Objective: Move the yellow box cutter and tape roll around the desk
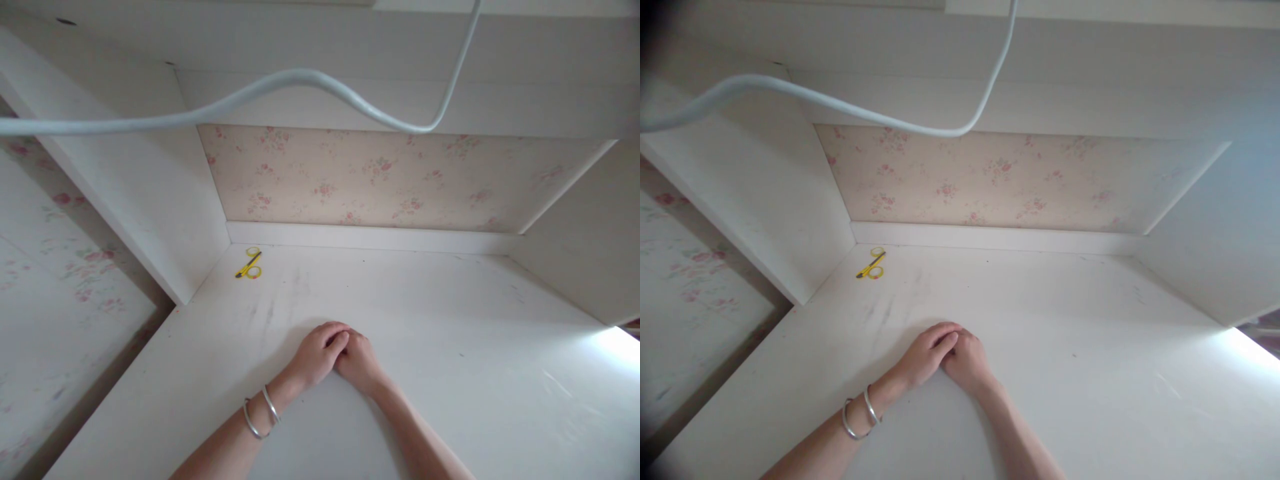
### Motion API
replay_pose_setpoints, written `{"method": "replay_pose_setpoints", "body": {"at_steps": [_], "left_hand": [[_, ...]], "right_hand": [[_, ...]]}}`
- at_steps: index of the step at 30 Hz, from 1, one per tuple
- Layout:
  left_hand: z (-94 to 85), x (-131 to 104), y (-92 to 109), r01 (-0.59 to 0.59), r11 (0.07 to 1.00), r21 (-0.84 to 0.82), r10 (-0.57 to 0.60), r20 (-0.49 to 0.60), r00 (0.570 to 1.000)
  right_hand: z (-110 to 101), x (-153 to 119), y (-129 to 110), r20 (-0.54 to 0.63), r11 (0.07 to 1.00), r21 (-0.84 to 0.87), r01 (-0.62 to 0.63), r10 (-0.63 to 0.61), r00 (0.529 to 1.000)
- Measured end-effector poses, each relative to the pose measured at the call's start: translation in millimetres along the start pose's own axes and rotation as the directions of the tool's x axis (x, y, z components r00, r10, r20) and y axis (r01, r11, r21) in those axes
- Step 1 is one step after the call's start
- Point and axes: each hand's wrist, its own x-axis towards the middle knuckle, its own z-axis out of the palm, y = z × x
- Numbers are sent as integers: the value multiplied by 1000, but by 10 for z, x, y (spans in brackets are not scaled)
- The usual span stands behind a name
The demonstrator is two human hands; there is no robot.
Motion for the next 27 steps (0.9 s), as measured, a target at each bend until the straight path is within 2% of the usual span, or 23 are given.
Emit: {"method": "replay_pose_setpoints", "body": {"at_steps": [27], "left_hand": [[-7, -9, 17, -1, 1000, -14, 1, -5, 1000]], "right_hand": [[2, -3, -11, 12, 1000, -20, -10, 10, 1000]]}}
